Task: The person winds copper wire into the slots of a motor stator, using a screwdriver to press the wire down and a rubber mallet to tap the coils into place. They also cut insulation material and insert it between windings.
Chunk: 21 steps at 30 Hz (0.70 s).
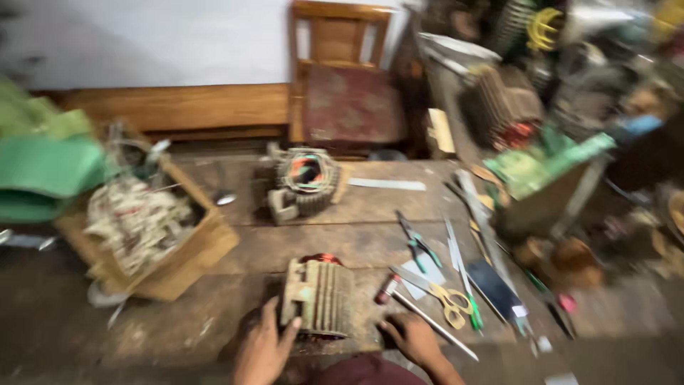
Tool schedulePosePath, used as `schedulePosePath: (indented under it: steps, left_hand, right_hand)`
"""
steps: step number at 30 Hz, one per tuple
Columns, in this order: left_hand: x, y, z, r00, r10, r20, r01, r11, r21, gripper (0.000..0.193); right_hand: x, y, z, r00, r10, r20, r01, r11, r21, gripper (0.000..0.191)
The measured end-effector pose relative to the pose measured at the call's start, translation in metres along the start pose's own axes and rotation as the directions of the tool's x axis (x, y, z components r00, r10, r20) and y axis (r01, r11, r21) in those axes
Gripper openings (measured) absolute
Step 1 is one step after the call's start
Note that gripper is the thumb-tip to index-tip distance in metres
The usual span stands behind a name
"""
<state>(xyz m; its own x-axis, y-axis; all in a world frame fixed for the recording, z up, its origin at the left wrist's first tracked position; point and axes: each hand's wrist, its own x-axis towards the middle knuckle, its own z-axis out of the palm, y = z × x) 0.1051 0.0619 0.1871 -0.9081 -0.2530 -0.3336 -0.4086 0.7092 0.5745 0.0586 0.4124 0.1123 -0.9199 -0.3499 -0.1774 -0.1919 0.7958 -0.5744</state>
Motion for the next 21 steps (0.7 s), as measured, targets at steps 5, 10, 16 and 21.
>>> schedulePosePath:
  steps: [5,10,16,21]
  left_hand:
    - [-0.026,0.024,-0.008,0.986,0.086,-0.143,-0.089,0.996,-0.016,0.067]
    - [-0.046,0.039,0.002,0.982,-0.108,-0.154,0.106,0.994,-0.025,0.057]
    - [-0.07,0.045,0.014,0.956,-0.067,-0.287,0.068,0.998,-0.006,0.058]
    - [-0.091,0.036,0.024,0.887,-0.029,-0.46,-0.039,0.99,-0.137,0.057]
  right_hand:
    - [0.006,0.023,0.008,0.997,-0.018,0.069,0.02,0.999,-0.029,0.038]
    - [0.02,0.038,0.014,0.987,0.127,0.103,-0.105,0.975,-0.196,0.047]
    - [0.028,0.038,0.012,0.967,0.217,0.132,-0.176,0.946,-0.271,0.051]
    - [0.029,0.046,0.016,0.979,0.167,0.118,-0.133,0.958,-0.255,0.051]
